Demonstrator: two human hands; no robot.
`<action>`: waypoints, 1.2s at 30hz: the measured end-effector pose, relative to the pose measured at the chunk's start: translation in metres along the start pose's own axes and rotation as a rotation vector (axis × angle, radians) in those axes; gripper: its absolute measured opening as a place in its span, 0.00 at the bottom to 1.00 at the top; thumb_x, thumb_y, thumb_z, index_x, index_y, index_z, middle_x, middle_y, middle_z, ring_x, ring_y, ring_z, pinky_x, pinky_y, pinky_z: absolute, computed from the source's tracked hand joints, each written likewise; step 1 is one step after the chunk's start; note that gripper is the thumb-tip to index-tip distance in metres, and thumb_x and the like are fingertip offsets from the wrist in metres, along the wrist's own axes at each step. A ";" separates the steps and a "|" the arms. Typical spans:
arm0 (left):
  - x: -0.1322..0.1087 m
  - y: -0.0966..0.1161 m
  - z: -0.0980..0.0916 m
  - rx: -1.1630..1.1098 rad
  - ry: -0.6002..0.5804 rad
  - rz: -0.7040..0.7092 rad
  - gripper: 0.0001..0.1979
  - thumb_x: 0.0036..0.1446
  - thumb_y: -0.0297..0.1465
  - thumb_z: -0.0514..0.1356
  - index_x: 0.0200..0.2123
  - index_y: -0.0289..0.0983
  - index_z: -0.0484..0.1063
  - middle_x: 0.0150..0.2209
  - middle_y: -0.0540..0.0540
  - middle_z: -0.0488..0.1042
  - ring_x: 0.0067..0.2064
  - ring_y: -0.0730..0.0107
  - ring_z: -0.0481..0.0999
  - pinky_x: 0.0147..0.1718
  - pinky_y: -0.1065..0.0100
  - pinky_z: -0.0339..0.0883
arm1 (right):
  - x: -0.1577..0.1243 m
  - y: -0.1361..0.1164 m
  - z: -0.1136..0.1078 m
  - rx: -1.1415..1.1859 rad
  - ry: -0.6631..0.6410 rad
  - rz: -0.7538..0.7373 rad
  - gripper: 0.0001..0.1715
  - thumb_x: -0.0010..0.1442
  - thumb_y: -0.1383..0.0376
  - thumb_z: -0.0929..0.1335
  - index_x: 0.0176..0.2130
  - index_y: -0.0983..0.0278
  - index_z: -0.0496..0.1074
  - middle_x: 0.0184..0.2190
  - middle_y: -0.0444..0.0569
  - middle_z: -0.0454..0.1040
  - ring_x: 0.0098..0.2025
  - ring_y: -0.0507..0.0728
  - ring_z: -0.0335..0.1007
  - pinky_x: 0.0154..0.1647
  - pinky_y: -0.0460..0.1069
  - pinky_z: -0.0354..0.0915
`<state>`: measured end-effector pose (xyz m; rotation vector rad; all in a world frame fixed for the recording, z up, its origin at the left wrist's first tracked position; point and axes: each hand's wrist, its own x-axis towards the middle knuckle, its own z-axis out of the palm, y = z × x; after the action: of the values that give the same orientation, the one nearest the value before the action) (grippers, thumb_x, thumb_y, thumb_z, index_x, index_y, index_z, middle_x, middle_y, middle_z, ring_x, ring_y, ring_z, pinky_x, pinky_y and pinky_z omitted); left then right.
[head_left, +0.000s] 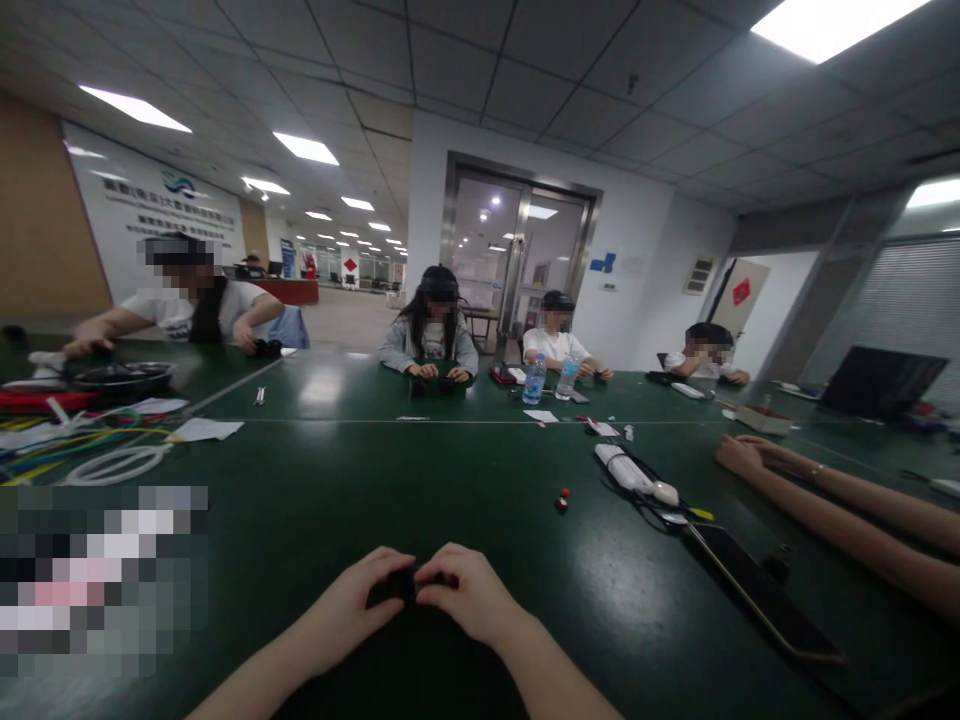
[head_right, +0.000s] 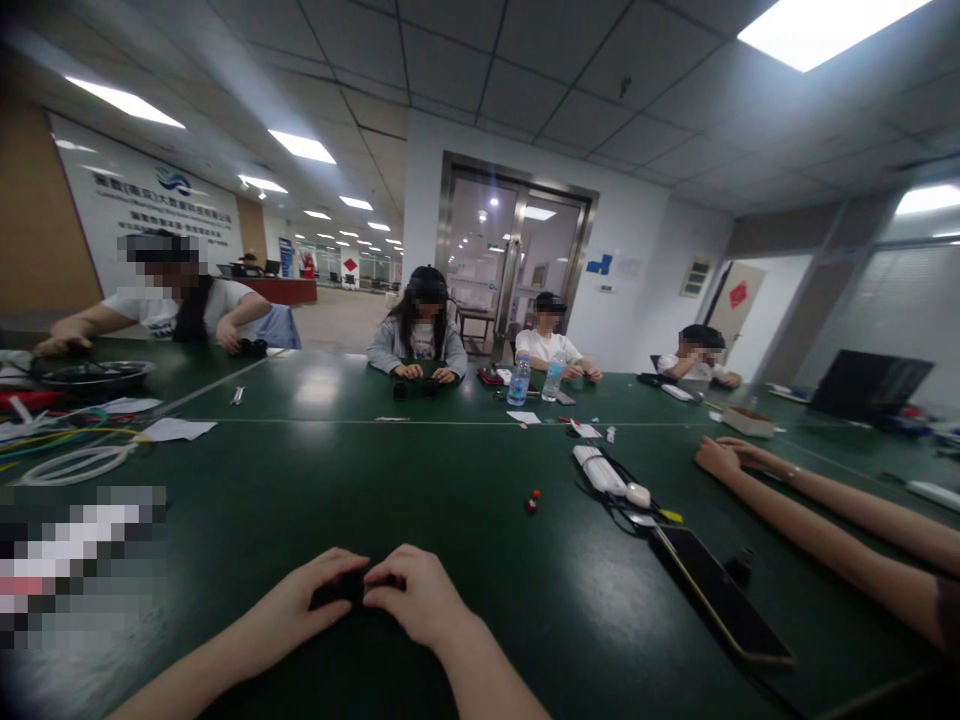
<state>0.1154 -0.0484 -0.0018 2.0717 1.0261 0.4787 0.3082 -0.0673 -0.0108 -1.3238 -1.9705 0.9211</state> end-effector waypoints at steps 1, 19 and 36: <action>0.000 0.000 0.000 -0.002 -0.005 -0.003 0.19 0.50 0.32 0.54 0.48 0.42 0.65 0.48 0.49 0.66 0.49 0.67 0.66 0.51 0.65 0.57 | 0.000 0.001 0.001 0.000 -0.001 -0.004 0.12 0.49 0.63 0.69 0.37 0.57 0.73 0.36 0.43 0.67 0.34 0.50 0.63 0.35 0.45 0.60; 0.004 -0.023 0.011 0.184 0.084 0.024 0.17 0.52 0.37 0.53 0.46 0.48 0.64 0.51 0.50 0.65 0.53 0.60 0.63 0.54 0.57 0.55 | -0.002 -0.004 0.000 0.018 0.047 0.051 0.12 0.53 0.63 0.63 0.38 0.58 0.73 0.36 0.44 0.71 0.37 0.52 0.66 0.37 0.45 0.61; 0.007 -0.030 0.015 0.302 0.157 0.123 0.16 0.53 0.35 0.51 0.46 0.46 0.66 0.50 0.49 0.67 0.51 0.62 0.66 0.51 0.58 0.60 | -0.003 0.001 -0.007 0.041 0.004 0.016 0.13 0.51 0.64 0.65 0.39 0.57 0.73 0.36 0.43 0.70 0.38 0.52 0.66 0.38 0.45 0.60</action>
<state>0.1130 -0.0381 -0.0343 2.4063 1.1227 0.5864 0.3148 -0.0680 -0.0082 -1.3192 -1.9309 0.9600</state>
